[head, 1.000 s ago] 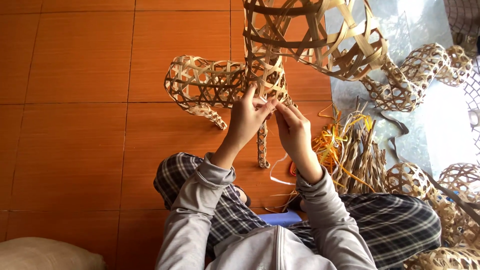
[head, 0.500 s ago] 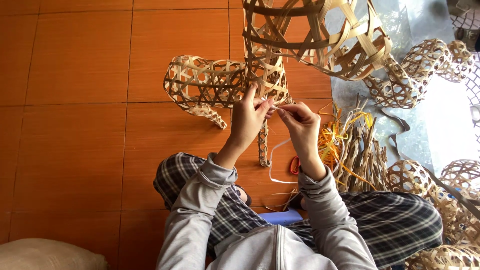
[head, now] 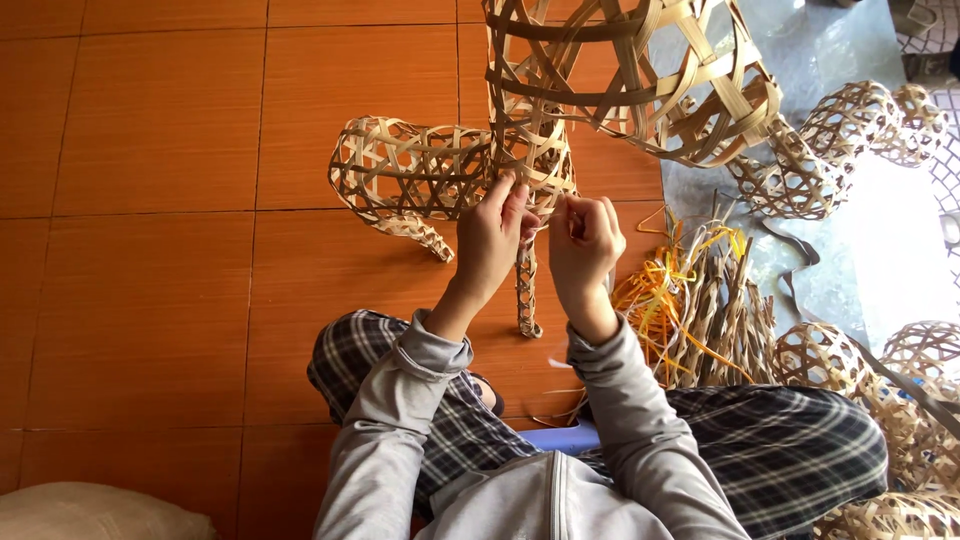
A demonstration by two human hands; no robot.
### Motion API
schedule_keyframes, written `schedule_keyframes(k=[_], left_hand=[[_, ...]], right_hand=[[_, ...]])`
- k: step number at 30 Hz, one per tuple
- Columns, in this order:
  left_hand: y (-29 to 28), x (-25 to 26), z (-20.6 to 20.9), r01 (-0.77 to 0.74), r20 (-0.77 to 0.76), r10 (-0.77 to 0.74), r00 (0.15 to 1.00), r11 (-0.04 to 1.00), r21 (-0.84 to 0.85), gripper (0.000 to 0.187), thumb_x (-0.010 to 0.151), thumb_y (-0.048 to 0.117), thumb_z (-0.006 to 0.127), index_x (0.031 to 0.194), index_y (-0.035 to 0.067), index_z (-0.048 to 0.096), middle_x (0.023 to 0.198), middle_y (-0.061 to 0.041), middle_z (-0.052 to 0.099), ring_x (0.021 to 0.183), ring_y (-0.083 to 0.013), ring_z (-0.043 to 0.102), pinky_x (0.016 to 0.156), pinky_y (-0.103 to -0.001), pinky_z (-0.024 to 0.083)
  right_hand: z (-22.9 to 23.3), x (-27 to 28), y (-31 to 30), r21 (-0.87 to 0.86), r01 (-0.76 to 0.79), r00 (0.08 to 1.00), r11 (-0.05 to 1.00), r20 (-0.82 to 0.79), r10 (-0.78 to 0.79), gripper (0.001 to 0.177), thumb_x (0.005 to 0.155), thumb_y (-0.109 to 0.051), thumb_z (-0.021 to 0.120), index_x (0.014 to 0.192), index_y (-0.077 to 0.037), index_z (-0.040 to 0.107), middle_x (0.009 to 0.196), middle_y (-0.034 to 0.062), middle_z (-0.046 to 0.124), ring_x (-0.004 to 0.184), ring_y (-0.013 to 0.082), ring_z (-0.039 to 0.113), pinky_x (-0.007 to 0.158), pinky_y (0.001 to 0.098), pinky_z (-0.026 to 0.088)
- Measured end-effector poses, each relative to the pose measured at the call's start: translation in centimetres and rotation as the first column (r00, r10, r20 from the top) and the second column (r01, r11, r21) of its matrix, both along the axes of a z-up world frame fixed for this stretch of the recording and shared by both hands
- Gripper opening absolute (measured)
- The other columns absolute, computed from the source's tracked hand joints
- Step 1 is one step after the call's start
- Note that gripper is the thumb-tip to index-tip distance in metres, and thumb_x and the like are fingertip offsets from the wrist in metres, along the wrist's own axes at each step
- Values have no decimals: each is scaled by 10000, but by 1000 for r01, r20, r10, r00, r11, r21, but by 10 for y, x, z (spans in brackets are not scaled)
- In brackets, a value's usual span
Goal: Weaving bamboo strips to create a decorative deer figure.
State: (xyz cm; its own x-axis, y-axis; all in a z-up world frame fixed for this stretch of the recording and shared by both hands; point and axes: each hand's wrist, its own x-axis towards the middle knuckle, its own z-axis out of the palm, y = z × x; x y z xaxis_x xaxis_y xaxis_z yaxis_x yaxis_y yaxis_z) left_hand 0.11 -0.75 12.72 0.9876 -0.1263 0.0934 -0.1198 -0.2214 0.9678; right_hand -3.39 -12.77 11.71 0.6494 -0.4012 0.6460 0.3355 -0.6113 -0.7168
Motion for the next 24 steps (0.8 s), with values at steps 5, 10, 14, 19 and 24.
schedule_keyframes(k=[5,10,14,19,24], left_hand=[[3,0,-1,-1,54,0,999,1000,18,425,1071,298,529,1359,-7,599,679,-63,738,546,-111,705,487,-254,556],[5,1,-6,-37,163,24,986,996,80,377,1084,300,554,1292,2,652,661,-75,706,531,-124,670,490,-279,513],[8,0,3,-102,275,58,960,984,149,348,1074,294,588,1235,7,701,593,-118,599,466,-158,555,455,-334,416],[11,4,1,-94,276,47,960,983,160,348,1062,300,596,1224,14,711,560,-104,582,449,-145,542,436,-333,394],[17,12,-4,-71,254,20,967,978,195,346,1071,296,576,1241,26,711,573,-94,605,453,-140,559,421,-329,392]], right_hand=[[-16,-1,6,12,159,985,987,59,-160,219,913,47,761,810,-32,585,731,43,548,565,88,486,525,252,414],[-8,6,11,-57,77,995,995,63,-73,187,926,45,763,836,-20,614,719,58,555,562,99,508,521,260,416],[-7,15,14,58,-99,995,993,-10,99,50,953,30,738,951,9,692,738,23,623,626,56,541,548,246,442],[-8,14,13,357,-253,939,899,-135,317,87,1035,-26,634,985,16,691,729,-43,583,662,13,483,561,215,399],[9,11,-1,590,-408,756,696,-208,620,176,1115,-113,539,1059,-6,666,688,-62,512,589,16,423,514,202,327]])
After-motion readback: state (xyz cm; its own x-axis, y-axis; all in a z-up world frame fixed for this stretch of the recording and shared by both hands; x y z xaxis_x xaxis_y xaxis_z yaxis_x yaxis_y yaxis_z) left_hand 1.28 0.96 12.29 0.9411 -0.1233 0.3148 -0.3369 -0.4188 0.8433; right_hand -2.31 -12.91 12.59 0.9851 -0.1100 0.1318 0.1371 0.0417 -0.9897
